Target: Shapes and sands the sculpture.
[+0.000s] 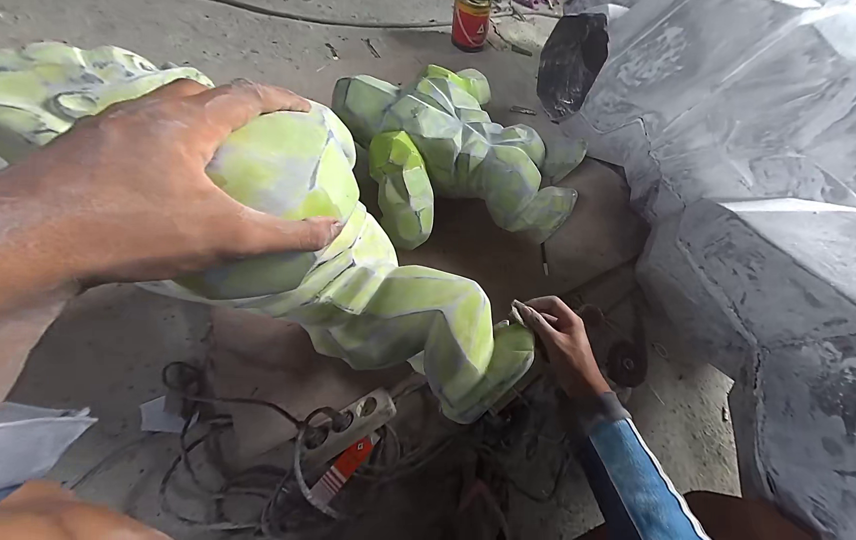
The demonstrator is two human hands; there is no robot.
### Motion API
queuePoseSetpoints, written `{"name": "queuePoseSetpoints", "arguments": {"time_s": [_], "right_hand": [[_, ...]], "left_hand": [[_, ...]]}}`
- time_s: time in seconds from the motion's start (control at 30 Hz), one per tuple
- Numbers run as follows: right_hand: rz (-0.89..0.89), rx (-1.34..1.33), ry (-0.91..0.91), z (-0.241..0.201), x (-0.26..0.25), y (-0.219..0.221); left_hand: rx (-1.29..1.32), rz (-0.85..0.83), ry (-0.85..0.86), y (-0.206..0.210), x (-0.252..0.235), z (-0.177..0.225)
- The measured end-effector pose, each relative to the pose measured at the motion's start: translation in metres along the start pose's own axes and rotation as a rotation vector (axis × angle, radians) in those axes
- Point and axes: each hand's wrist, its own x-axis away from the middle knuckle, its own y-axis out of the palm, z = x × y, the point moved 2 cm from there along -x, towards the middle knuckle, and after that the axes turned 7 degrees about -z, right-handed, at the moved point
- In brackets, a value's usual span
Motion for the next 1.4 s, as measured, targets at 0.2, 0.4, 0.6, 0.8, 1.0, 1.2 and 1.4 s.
{"name": "queuePoseSetpoints", "arguments": {"time_s": [0.2,0.4,0.6,0.8,1.0,1.2,1.4], "right_hand": [[0.055,-0.286,0.031,0.013,0.032,0.011],[-0.061,-0.371,0.16,0.009,0.02,0.017],[-0.146,-0.217,0.115,-0.003,0.031,0.035],[-0.228,-0.038,0.0,-0.011,0.059,0.054],[-0.213,0.11,-0.001,-0.017,0.066,0.089],[-0.116,0.098,-0.035,-0.013,0.103,0.063],[-0.236,0.05,-0.075,-0.025,0.12,0.08]], "left_hand": [[0.016,0.034,-0.03,0.003,0.023,-0.016],[0.123,-0.035,-0.129,-0.005,0.032,-0.016],[0.342,0.062,-0.434,0.003,0.058,-0.038],[0.582,0.126,-0.566,0.024,0.103,-0.075],[0.637,0.045,-0.698,0.033,0.14,-0.092],[0.629,0.056,-0.709,0.04,0.155,-0.089],[0.617,0.023,-0.796,0.037,0.147,-0.084]]}}
